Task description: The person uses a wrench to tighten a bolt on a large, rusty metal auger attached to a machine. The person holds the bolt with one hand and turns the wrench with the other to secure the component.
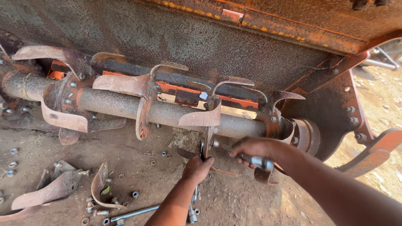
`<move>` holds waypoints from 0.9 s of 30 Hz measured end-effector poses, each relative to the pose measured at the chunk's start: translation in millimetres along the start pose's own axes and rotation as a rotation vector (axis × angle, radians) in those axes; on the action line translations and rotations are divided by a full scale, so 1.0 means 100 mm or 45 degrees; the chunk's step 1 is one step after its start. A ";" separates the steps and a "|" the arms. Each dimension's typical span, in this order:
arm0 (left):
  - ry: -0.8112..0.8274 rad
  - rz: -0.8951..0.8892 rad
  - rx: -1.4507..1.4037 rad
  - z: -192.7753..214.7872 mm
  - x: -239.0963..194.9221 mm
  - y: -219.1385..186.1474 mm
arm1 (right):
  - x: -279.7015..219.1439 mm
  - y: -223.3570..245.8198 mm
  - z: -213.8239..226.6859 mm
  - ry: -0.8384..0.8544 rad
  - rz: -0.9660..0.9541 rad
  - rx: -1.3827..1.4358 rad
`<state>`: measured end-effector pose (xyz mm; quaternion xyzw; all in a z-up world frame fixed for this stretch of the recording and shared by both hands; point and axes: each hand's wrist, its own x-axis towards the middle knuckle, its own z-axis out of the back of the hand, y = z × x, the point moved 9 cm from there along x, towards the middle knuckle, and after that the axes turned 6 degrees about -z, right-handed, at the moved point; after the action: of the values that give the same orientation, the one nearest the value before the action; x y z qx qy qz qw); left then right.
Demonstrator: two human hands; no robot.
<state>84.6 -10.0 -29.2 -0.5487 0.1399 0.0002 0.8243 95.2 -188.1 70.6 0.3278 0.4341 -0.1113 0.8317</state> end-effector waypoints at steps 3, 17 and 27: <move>-0.065 -0.100 0.141 -0.01 0.12 0.06 | 0.04 0.02 -0.01 -0.054 -0.023 -0.097; -0.187 -0.105 0.095 0.07 0.20 0.11 | -0.23 -0.16 -0.25 -0.297 0.011 -0.025; -0.164 -0.009 0.090 0.05 0.12 0.14 | -0.30 -0.28 -0.90 -1.120 0.409 -0.367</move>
<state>94.8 -1.9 -43.1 -0.5186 0.0846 0.0277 0.8504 5.3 -154.8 45.4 0.1938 -0.0034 -0.0484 0.9798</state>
